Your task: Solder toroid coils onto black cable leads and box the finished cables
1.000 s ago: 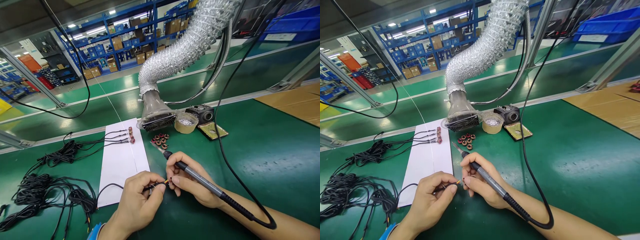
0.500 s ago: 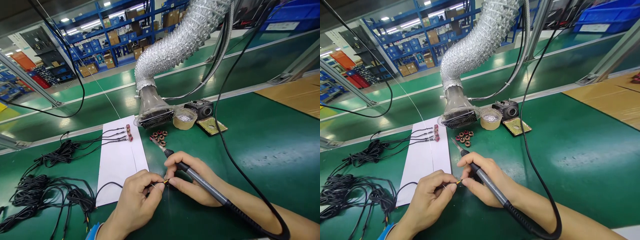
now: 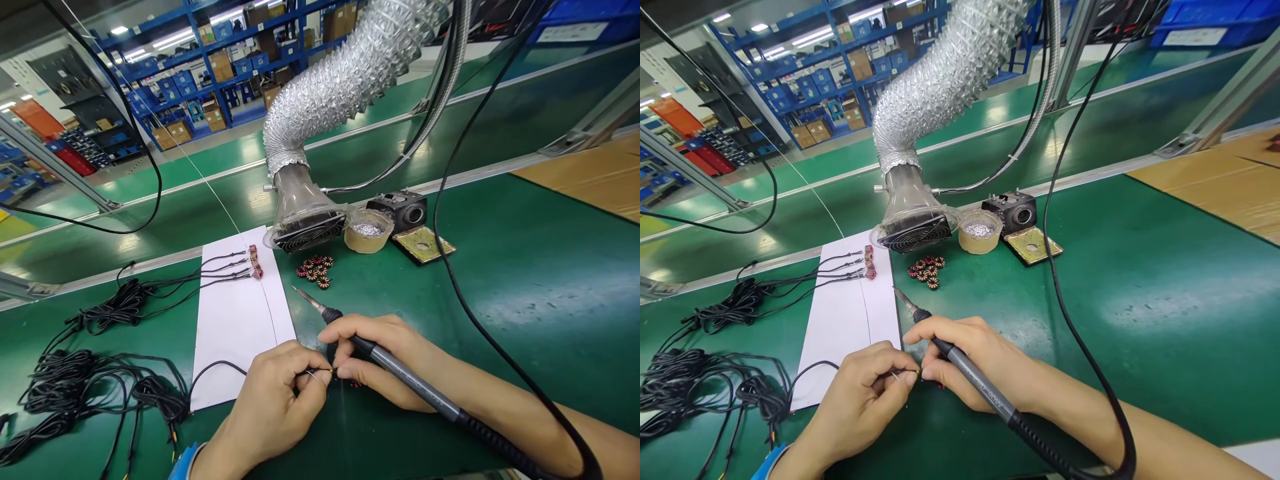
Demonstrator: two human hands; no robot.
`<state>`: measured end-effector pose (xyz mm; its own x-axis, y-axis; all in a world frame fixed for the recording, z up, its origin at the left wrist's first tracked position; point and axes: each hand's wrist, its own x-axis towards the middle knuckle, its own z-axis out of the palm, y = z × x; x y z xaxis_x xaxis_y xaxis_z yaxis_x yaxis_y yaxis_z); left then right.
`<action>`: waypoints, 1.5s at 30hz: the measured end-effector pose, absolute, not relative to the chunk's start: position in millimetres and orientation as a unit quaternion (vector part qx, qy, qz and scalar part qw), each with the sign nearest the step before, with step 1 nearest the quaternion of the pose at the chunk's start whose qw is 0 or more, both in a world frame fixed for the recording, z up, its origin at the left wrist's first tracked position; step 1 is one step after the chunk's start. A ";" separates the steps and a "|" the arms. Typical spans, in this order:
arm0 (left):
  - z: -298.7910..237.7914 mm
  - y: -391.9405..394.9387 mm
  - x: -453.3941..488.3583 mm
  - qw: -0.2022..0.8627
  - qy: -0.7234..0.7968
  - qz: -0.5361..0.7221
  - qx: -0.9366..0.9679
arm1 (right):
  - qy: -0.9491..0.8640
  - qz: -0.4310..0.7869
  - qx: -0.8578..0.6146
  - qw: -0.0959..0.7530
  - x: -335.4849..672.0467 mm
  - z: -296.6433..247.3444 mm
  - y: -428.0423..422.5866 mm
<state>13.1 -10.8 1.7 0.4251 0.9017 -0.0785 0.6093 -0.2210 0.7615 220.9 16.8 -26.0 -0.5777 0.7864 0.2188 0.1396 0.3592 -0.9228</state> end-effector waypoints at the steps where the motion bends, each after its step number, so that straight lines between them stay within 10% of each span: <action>1: 2.0 -10.4 13.5 0.382 0.498 0.194 0.754 | -0.740 0.492 -0.309 0.339 220.5 -25.3 16.7; 14: -2.8 -9.8 15.5 0.598 0.500 0.234 0.581 | -0.664 0.605 -0.333 0.287 215.8 -24.8 13.7; 45: -1.9 -12.4 17.3 0.527 0.522 0.202 0.639 | -0.673 0.587 -0.338 0.299 219.0 -28.0 14.4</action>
<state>17.3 -12.4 -1.9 0.3742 0.8803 -0.2915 0.4537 0.1004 0.8855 219.0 14.4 -28.0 -0.5933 0.8050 0.0061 0.1029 0.0834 -0.9912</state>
